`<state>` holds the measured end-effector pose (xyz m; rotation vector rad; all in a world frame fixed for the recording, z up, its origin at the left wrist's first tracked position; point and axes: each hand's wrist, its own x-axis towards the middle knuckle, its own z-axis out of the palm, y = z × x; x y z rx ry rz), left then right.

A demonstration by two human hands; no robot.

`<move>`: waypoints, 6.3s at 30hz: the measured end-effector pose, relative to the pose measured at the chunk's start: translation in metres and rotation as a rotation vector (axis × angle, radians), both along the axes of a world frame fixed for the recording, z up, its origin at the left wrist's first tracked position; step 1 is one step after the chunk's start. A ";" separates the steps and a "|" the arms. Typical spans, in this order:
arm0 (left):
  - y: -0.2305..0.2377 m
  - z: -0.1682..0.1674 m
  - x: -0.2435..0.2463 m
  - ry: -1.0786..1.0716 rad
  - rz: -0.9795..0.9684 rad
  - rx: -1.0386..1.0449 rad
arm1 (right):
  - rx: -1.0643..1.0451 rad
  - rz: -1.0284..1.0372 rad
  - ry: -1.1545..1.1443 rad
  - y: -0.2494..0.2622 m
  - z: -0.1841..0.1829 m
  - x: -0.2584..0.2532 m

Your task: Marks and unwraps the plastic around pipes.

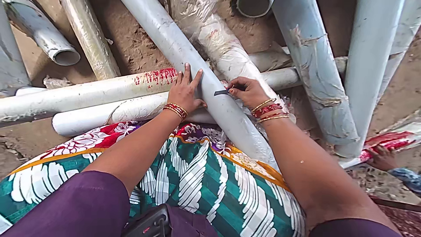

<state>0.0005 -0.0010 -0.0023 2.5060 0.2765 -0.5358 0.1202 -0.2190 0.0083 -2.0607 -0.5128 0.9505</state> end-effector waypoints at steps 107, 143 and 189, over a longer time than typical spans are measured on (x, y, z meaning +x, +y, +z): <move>0.003 -0.004 0.004 -0.036 0.010 -0.111 | -0.164 -0.118 -0.164 -0.024 0.032 -0.055; 0.003 0.003 0.011 0.050 -0.027 -0.060 | -0.719 0.359 -0.065 -0.032 0.060 -0.036; -0.115 0.088 -0.038 0.322 -0.458 -0.036 | 0.022 -0.836 0.209 -0.148 0.223 -0.183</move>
